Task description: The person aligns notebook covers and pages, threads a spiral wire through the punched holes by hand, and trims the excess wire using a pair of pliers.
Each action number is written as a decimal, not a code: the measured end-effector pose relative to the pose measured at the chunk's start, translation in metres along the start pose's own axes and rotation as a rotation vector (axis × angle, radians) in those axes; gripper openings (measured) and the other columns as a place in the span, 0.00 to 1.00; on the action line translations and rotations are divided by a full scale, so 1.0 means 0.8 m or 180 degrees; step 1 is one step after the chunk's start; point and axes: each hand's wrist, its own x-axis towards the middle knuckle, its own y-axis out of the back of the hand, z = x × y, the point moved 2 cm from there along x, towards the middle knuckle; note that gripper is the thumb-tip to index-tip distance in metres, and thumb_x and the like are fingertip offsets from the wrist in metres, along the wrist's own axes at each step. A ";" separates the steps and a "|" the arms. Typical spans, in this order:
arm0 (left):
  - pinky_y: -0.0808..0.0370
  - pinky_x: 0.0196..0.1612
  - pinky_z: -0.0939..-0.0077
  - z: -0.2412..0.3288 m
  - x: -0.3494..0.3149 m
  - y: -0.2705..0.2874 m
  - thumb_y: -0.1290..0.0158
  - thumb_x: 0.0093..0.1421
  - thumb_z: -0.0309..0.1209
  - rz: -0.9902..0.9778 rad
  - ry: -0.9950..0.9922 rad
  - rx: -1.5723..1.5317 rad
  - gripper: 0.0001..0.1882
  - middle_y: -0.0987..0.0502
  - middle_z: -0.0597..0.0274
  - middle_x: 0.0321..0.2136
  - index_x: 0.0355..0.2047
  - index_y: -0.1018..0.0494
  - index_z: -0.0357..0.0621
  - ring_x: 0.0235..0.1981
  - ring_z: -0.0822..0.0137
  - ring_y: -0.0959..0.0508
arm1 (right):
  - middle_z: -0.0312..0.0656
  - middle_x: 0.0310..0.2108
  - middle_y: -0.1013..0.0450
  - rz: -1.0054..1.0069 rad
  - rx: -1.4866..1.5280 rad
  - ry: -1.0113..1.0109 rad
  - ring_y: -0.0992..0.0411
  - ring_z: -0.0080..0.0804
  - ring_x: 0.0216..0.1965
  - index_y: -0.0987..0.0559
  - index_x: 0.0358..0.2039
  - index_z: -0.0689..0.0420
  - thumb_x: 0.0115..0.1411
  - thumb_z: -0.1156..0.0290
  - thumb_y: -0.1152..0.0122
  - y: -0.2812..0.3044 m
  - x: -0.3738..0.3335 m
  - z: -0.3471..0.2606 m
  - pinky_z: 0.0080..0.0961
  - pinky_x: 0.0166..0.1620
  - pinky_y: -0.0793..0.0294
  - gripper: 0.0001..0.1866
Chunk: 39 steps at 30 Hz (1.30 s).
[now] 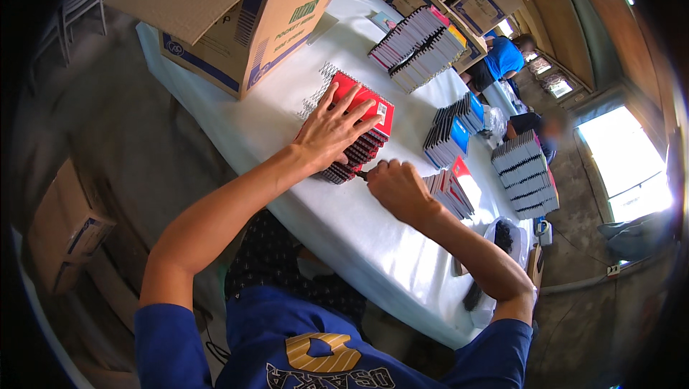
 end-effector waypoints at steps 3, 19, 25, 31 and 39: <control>0.55 0.71 0.42 0.004 -0.003 0.005 0.28 0.33 0.47 0.0112 -0.0052 0.0021 0.58 0.45 0.66 0.67 0.67 0.44 0.66 0.70 0.53 0.50 | 0.36 0.40 0.26 0.1985 -0.0238 0.0704 0.31 0.28 0.50 0.22 0.37 0.52 0.53 0.70 0.39 0.013 -0.017 0.028 0.36 0.59 0.36 0.10; 0.52 0.70 0.44 0.019 -0.024 -0.009 0.31 0.34 0.54 0.0307 -0.0339 0.0435 0.59 0.46 0.74 0.68 0.68 0.46 0.65 0.70 0.58 0.52 | 0.41 0.37 0.25 0.0774 -0.0513 0.0261 0.29 0.31 0.46 0.22 0.32 0.56 0.52 0.68 0.40 0.002 -0.006 -0.011 0.33 0.50 0.32 0.08; 0.51 0.70 0.46 0.023 -0.027 -0.021 0.30 0.35 0.53 0.0453 -0.0440 0.0561 0.61 0.48 0.73 0.68 0.69 0.50 0.65 0.70 0.58 0.51 | 0.29 0.40 0.32 0.2166 -0.0887 0.1277 0.34 0.26 0.51 0.25 0.36 0.46 0.52 0.67 0.39 0.001 -0.011 0.017 0.33 0.54 0.35 0.10; 0.52 0.70 0.46 0.024 -0.026 -0.030 0.30 0.31 0.52 0.0658 -0.0436 0.0709 0.65 0.51 0.72 0.69 0.70 0.53 0.67 0.70 0.58 0.51 | 0.32 0.39 0.29 0.1796 -0.0916 0.1410 0.31 0.28 0.46 0.24 0.35 0.50 0.51 0.67 0.40 -0.020 -0.007 0.012 0.32 0.47 0.30 0.10; 0.59 0.71 0.45 0.023 -0.032 -0.029 0.36 0.43 0.44 0.0315 -0.0377 0.0405 0.55 0.52 0.71 0.70 0.70 0.53 0.66 0.71 0.59 0.55 | 0.38 0.34 0.27 0.1256 -0.0544 0.0463 0.29 0.31 0.44 0.23 0.31 0.54 0.48 0.70 0.37 -0.006 -0.011 -0.010 0.31 0.47 0.31 0.08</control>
